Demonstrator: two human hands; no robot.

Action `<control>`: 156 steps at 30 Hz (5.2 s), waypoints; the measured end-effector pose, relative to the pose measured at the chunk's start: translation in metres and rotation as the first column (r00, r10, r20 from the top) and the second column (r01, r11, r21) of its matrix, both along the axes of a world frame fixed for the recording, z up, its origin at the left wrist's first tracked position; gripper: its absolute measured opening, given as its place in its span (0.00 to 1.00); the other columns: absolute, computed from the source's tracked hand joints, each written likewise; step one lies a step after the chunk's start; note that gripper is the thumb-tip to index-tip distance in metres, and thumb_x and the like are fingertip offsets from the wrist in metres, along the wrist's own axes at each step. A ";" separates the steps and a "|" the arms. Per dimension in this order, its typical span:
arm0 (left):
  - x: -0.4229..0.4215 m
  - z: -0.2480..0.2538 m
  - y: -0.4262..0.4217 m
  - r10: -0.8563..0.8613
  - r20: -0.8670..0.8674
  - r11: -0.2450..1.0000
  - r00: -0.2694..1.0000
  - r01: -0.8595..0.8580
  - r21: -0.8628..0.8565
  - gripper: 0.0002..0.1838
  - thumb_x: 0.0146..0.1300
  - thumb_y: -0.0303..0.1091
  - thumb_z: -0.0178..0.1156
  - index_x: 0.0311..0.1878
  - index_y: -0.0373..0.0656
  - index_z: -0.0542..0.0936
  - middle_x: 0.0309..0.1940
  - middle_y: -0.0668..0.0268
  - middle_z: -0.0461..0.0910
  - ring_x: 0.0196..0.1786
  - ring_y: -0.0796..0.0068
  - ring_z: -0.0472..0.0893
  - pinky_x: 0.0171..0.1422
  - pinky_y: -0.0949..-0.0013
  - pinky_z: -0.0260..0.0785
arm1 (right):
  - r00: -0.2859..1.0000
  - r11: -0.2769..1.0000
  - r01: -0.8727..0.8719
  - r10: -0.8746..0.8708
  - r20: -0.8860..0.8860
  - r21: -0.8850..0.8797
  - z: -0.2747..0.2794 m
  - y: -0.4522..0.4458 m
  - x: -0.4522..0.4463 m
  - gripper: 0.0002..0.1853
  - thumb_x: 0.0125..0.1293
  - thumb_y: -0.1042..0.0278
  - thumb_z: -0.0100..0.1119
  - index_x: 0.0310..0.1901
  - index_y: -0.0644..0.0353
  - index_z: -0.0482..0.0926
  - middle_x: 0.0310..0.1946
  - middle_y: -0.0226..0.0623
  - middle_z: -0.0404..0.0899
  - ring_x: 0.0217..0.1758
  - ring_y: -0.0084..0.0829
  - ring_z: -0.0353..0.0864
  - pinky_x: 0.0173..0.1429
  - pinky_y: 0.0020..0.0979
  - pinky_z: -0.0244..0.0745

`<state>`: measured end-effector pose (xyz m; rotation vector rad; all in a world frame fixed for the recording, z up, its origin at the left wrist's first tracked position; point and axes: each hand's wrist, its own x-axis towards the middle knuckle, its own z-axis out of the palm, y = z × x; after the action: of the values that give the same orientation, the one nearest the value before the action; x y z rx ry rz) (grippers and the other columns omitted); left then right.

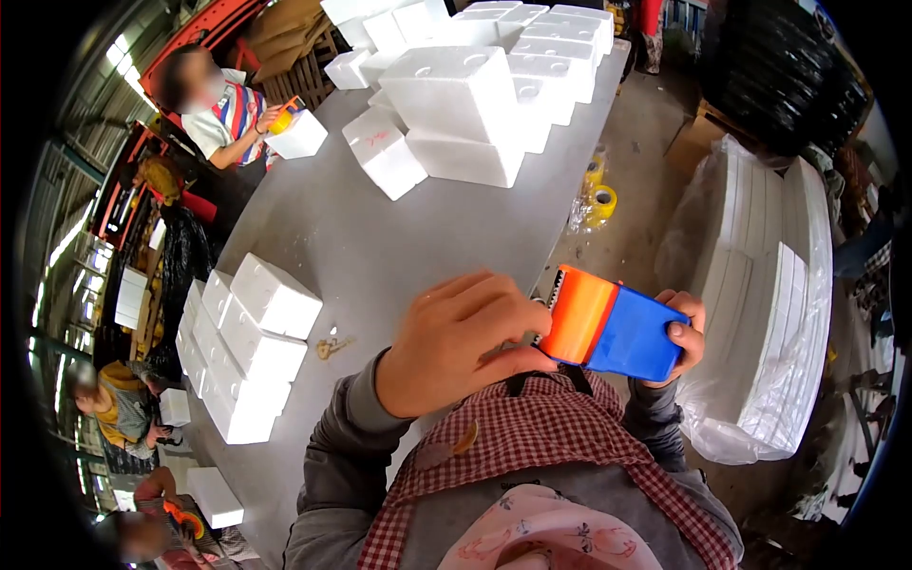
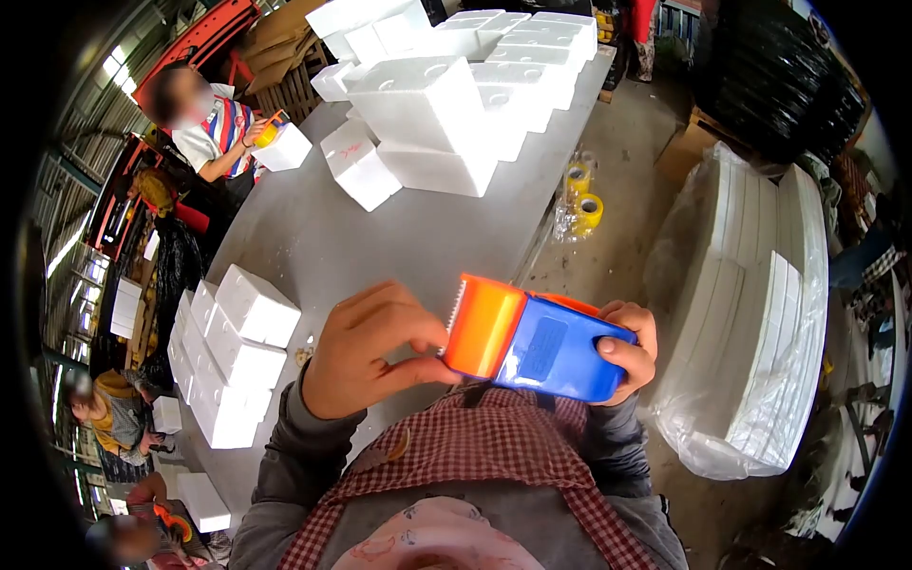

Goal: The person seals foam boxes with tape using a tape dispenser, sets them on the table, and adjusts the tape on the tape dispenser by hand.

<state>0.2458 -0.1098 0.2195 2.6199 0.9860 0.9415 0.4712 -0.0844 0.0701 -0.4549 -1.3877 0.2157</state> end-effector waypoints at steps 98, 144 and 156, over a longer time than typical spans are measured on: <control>0.001 -0.004 0.009 -0.132 0.069 0.951 0.989 0.146 -0.272 0.07 0.45 0.21 0.62 0.28 0.45 0.76 0.21 0.70 0.67 0.24 0.76 0.69 0.27 0.73 0.60 | 0.912 0.936 0.342 -0.309 0.270 -0.081 0.003 0.008 0.018 0.18 0.43 0.74 0.61 0.40 0.56 0.75 0.30 0.43 0.70 0.29 0.36 0.70 0.33 0.31 0.67; -0.006 -0.031 0.031 0.149 0.497 0.635 0.855 0.302 -0.711 0.08 0.57 0.24 0.57 0.34 0.43 0.67 0.29 0.75 0.64 0.33 0.88 0.65 0.38 0.83 0.60 | 0.980 0.965 0.173 -0.188 -0.062 -0.197 -0.023 0.014 0.029 0.22 0.46 0.72 0.60 0.46 0.56 0.69 0.37 0.43 0.67 0.38 0.33 0.68 0.43 0.29 0.67; 0.004 -0.035 0.031 0.251 0.727 0.460 0.639 0.583 -0.670 0.11 0.57 0.22 0.58 0.38 0.44 0.67 0.32 0.73 0.67 0.36 0.86 0.68 0.42 0.81 0.62 | 0.986 0.978 0.103 -0.124 -0.109 -0.183 -0.024 0.011 0.027 0.21 0.48 0.70 0.63 0.46 0.56 0.69 0.36 0.42 0.67 0.37 0.32 0.68 0.42 0.29 0.67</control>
<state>0.2503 -0.0788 0.1844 1.1638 0.6125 0.9413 0.4980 -0.0730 0.0463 -0.6571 -1.2260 0.2702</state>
